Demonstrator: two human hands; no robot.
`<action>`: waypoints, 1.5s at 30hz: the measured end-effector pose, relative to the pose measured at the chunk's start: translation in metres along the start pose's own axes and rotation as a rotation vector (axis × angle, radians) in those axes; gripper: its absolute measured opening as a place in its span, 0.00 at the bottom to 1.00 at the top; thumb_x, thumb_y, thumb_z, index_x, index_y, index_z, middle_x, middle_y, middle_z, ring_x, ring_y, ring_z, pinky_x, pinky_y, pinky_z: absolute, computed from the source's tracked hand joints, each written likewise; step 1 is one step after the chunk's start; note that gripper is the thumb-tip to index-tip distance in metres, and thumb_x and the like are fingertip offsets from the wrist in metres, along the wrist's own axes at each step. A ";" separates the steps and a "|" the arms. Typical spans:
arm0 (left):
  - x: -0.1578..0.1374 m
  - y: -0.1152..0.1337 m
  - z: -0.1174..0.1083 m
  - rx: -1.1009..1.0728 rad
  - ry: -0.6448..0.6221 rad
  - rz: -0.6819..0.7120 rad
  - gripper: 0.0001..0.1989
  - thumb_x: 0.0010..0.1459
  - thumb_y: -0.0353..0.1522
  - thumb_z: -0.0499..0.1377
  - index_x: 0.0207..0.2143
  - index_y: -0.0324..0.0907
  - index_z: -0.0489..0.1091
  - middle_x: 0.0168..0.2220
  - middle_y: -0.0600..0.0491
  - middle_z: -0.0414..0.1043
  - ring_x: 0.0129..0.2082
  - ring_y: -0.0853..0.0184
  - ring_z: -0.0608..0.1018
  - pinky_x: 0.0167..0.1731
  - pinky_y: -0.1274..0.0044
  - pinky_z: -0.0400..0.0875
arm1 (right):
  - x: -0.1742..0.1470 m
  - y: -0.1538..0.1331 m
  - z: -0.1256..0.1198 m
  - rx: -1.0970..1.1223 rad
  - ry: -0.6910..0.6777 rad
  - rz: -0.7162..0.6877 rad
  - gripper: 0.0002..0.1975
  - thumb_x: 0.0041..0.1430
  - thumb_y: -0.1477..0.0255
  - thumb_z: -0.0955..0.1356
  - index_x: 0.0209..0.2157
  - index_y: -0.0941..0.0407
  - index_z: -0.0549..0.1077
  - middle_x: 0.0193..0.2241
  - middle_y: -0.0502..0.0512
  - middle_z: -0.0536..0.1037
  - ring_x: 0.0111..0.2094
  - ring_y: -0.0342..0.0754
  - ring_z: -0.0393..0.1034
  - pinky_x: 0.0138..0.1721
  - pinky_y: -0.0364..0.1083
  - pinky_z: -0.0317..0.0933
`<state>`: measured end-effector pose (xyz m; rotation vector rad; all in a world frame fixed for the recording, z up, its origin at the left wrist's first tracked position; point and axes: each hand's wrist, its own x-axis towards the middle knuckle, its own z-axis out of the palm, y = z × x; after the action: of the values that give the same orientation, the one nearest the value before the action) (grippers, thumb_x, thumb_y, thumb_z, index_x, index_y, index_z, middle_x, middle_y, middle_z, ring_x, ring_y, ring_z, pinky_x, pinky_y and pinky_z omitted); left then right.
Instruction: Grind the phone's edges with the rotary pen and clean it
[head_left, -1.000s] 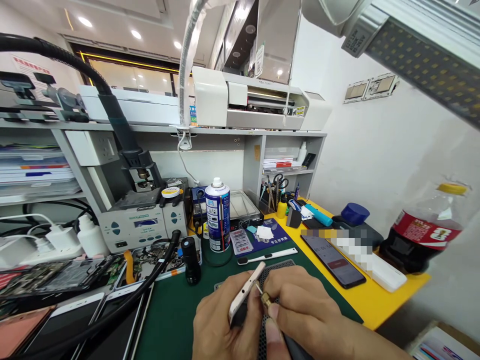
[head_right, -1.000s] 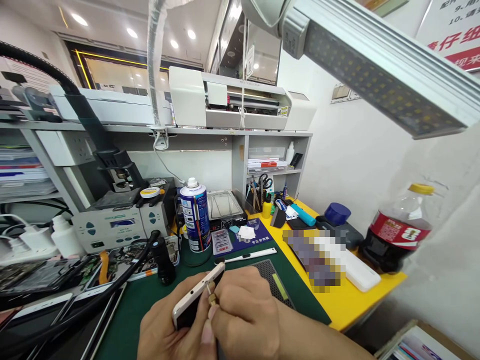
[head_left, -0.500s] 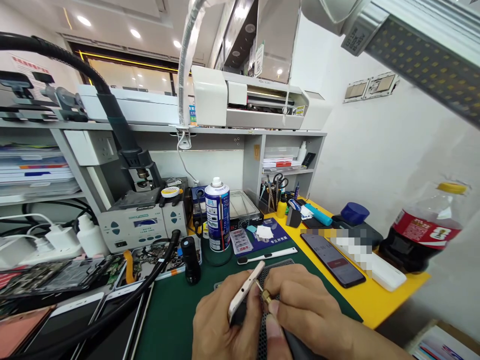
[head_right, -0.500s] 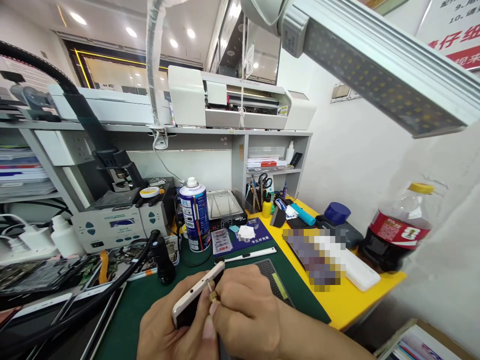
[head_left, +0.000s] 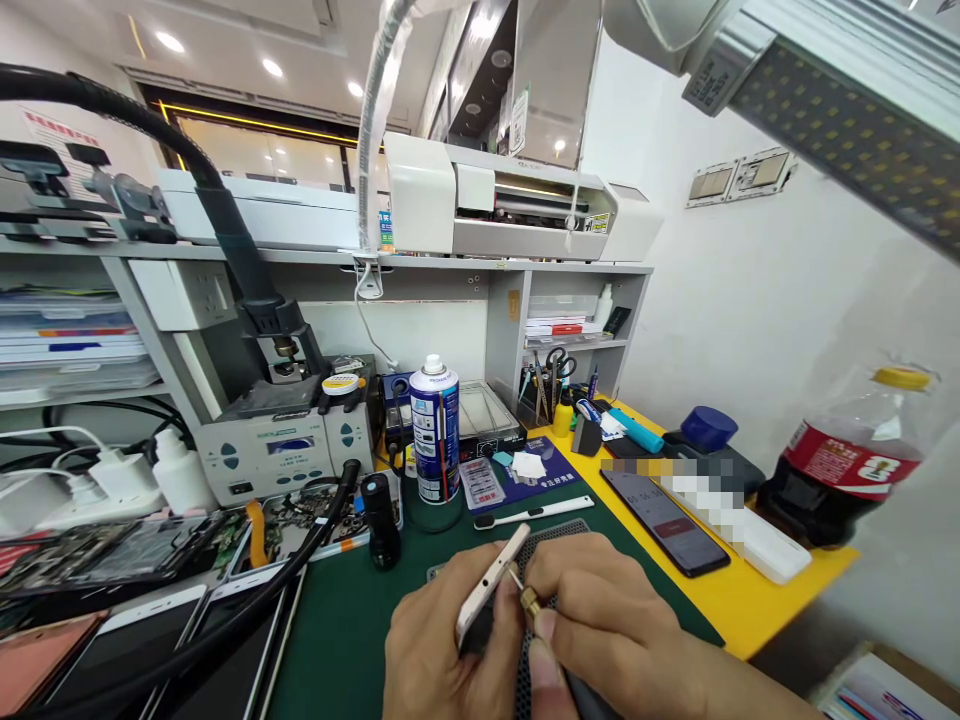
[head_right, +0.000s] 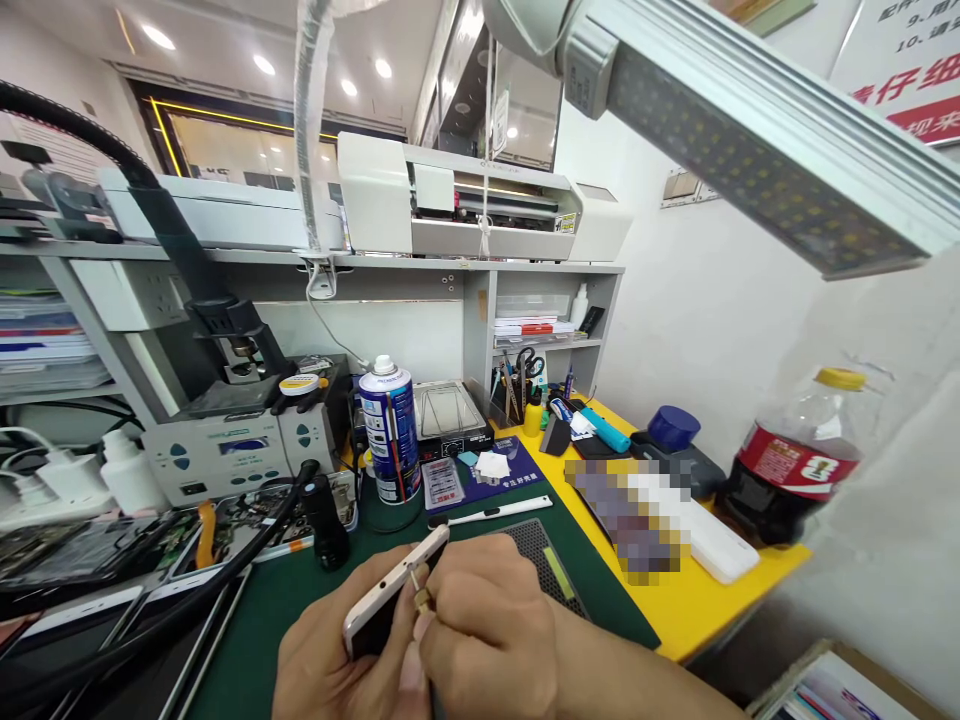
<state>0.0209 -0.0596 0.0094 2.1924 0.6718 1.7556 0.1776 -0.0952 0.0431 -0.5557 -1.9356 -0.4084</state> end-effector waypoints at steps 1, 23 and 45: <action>0.000 0.000 0.000 0.001 -0.009 -0.012 0.09 0.65 0.28 0.57 0.46 0.47 0.73 0.34 0.57 0.81 0.27 0.71 0.83 0.29 0.85 0.76 | 0.000 0.000 0.000 -0.005 0.001 0.004 0.13 0.64 0.85 0.61 0.28 0.57 0.66 0.20 0.50 0.70 0.26 0.44 0.73 0.34 0.44 0.72; -0.005 -0.004 0.000 0.064 -0.035 -0.033 0.08 0.66 0.31 0.58 0.46 0.46 0.74 0.35 0.55 0.82 0.28 0.69 0.83 0.29 0.84 0.77 | 0.002 0.002 0.000 0.009 0.030 -0.016 0.12 0.64 0.83 0.61 0.29 0.55 0.67 0.20 0.48 0.69 0.26 0.44 0.73 0.33 0.44 0.72; -0.005 -0.005 -0.001 0.072 -0.009 -0.004 0.07 0.66 0.31 0.58 0.45 0.46 0.74 0.32 0.56 0.82 0.24 0.71 0.82 0.29 0.84 0.78 | -0.003 0.001 0.000 0.069 -0.045 0.083 0.14 0.58 0.87 0.61 0.26 0.54 0.63 0.20 0.49 0.68 0.25 0.44 0.69 0.30 0.44 0.68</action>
<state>0.0186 -0.0579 0.0034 2.2426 0.7483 1.7449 0.1793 -0.0945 0.0407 -0.6027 -1.9547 -0.2772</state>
